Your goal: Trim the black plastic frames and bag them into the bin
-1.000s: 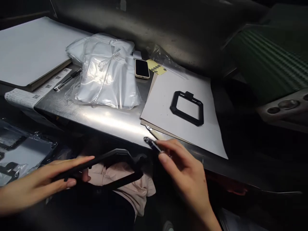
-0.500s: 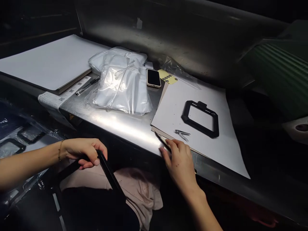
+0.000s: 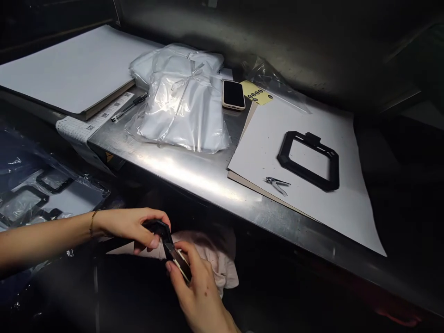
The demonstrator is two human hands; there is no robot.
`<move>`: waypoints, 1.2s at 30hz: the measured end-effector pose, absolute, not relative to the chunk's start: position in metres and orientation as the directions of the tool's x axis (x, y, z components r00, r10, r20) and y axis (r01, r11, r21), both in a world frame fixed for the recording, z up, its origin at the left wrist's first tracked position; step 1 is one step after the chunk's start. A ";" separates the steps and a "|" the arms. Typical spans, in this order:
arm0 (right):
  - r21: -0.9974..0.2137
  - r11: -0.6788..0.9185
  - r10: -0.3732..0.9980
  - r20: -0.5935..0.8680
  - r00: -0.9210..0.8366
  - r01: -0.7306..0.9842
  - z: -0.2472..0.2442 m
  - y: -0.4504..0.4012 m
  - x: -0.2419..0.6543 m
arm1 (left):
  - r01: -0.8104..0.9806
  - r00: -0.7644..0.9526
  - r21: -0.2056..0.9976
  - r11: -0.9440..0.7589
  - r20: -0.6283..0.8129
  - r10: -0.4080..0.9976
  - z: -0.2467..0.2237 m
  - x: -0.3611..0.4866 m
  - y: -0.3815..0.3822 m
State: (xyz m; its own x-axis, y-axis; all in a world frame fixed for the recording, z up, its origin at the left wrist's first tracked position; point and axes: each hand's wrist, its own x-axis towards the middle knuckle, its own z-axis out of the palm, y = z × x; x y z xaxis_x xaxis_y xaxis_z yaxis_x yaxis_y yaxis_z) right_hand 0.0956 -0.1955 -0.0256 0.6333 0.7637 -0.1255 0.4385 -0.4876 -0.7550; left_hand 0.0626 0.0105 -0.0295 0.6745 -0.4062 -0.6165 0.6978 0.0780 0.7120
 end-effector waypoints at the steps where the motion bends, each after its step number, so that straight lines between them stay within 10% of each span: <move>1: -0.766 -0.479 0.765 -0.124 0.632 0.429 -0.031 -0.198 0.095 | 0.691 0.673 0.721 0.052 -0.616 -0.409 -0.028 0.058 0.012; 8: -0.633 -0.371 0.822 0.117 0.557 0.680 -0.026 -0.208 0.115 | 0.711 0.601 0.695 -0.104 -0.678 -0.424 -0.019 0.040 0.016; 15: -0.005 -0.235 0.949 0.214 0.230 0.972 -0.003 -0.194 0.111 | 0.733 0.553 0.659 -0.167 -0.722 -0.415 -0.014 0.040 0.012; 36: 0.126 -0.181 0.967 0.206 0.153 0.975 -0.003 -0.179 0.107 | 0.722 0.551 0.662 -0.200 -0.725 -0.413 -0.012 0.041 0.011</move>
